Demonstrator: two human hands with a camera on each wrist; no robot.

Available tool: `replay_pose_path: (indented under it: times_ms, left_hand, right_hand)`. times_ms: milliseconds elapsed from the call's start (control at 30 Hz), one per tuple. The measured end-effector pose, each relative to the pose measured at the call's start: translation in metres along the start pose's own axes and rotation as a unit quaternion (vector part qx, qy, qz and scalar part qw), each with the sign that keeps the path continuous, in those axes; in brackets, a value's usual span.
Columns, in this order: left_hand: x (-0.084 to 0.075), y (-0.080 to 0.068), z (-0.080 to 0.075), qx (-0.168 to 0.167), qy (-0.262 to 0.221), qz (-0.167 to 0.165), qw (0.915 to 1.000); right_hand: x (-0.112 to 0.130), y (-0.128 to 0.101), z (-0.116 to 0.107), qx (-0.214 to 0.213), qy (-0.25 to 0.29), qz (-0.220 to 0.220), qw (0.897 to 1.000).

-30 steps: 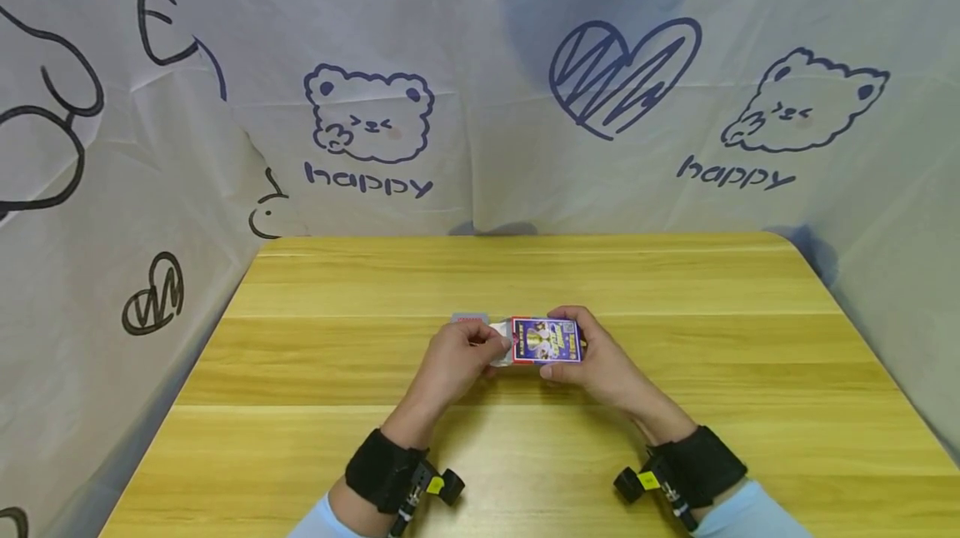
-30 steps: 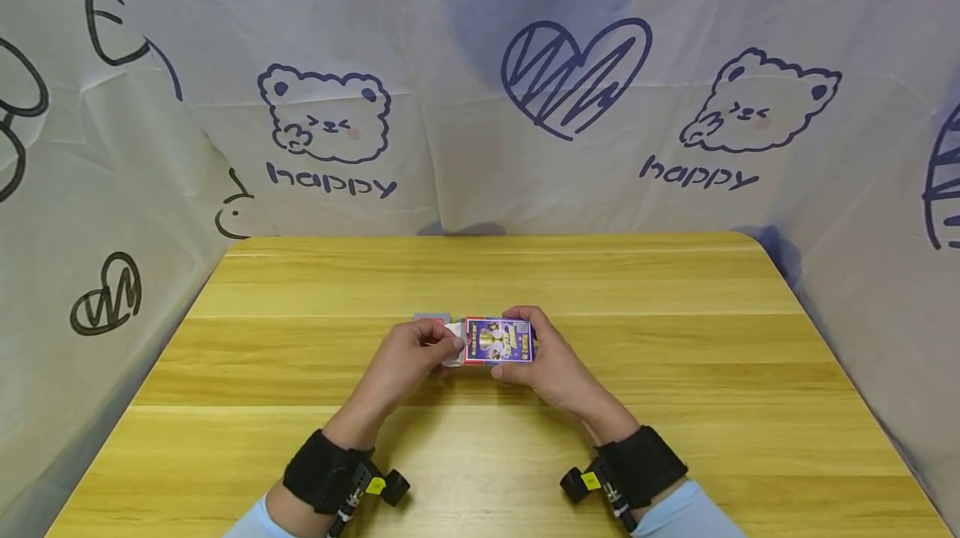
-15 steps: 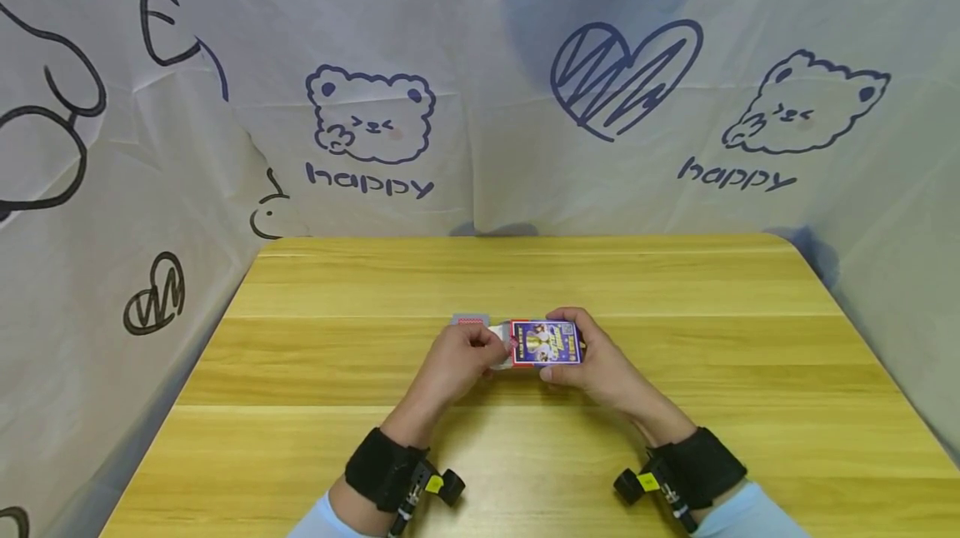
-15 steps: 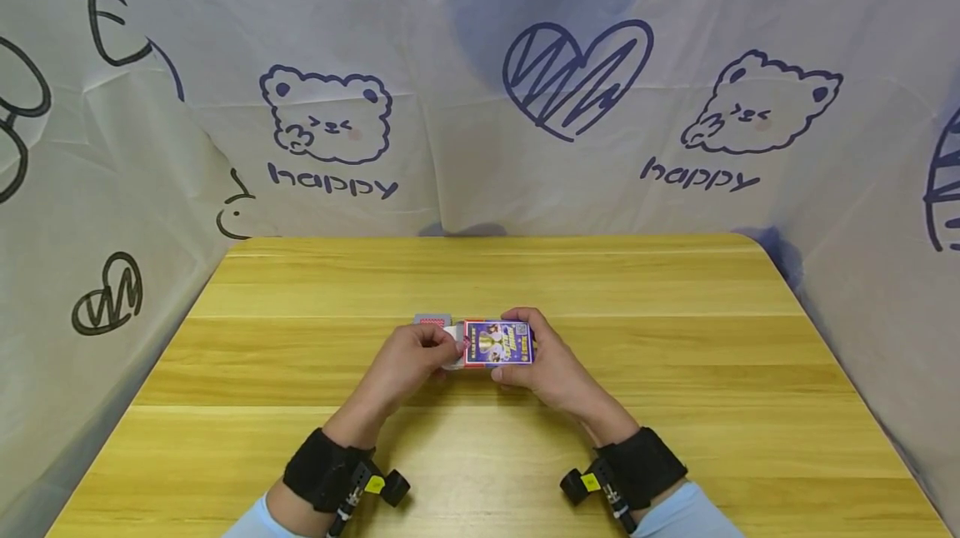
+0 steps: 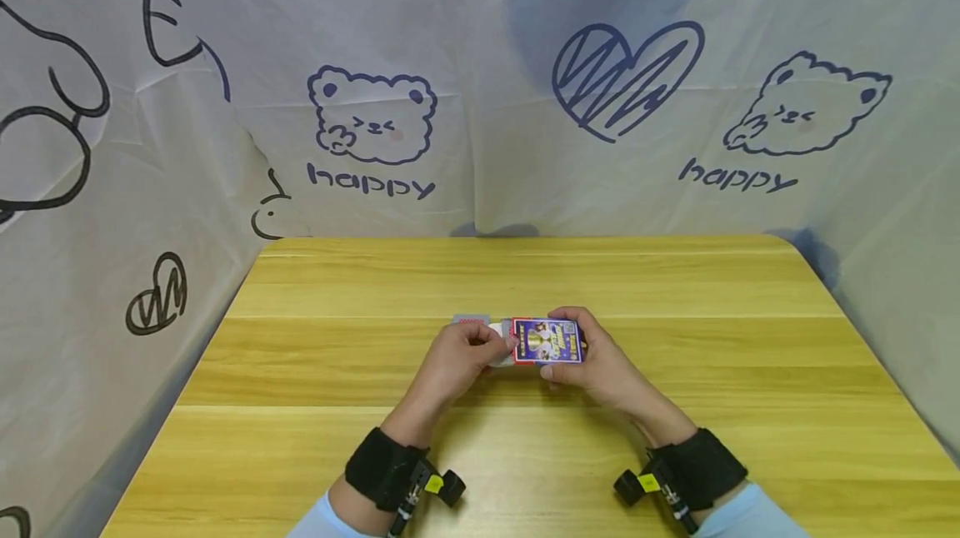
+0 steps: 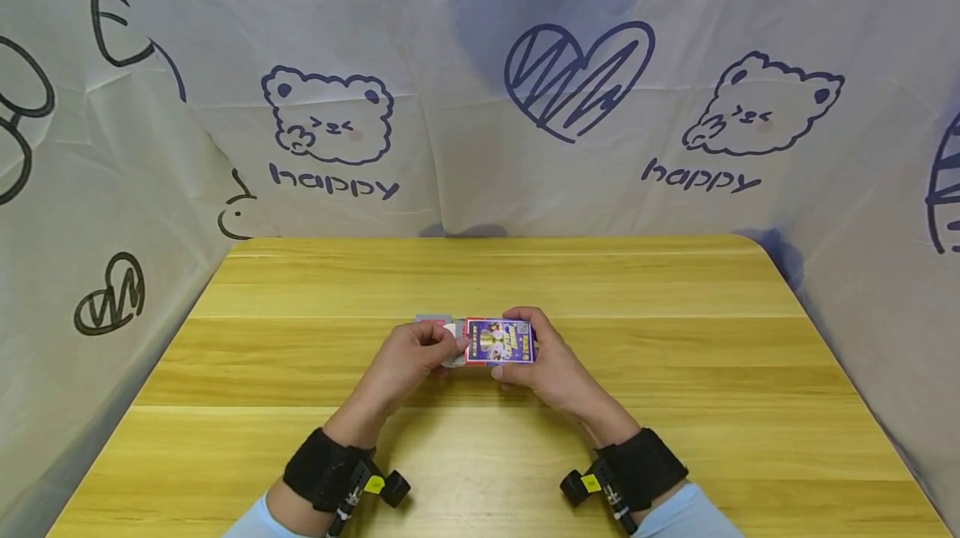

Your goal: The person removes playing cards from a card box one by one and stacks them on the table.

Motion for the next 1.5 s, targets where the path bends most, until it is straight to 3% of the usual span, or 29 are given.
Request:
replay_pose_path:
  times_ms: [267, 900, 1267, 1500]
  left_hand:
    - [0.001, 0.000, -0.003, 0.013, -0.024, 0.004, 0.9996]
    - [-0.005, -0.001, -0.007, -0.031, -0.065, -0.018, 0.9972]
    - [-0.009, 0.000, -0.018, -0.004, -0.112, -0.021, 0.9935]
    - [-0.007, 0.003, -0.031, -0.044, -0.135, -0.018, 0.9898]
  right_hand:
    - [-0.001, 0.000, 0.000, -0.003, -0.003, 0.003, 1.000]
    - [0.001, 0.001, -0.001, -0.034, 0.003, 0.004, 0.999]
    - [0.000, 0.001, -0.003, -0.051, 0.007, 0.002, 0.999]
    - [0.001, 0.001, -0.004, -0.050, 0.014, -0.008, 0.999]
Point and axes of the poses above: each hand's wrist, its own y-axis towards the middle knuckle, its own z-axis out of the palm, x = y × z, the point moved 2 cm from there along y, towards the middle knuckle, and after that the axes turned 3 degrees about x, right-handed, at the moved point
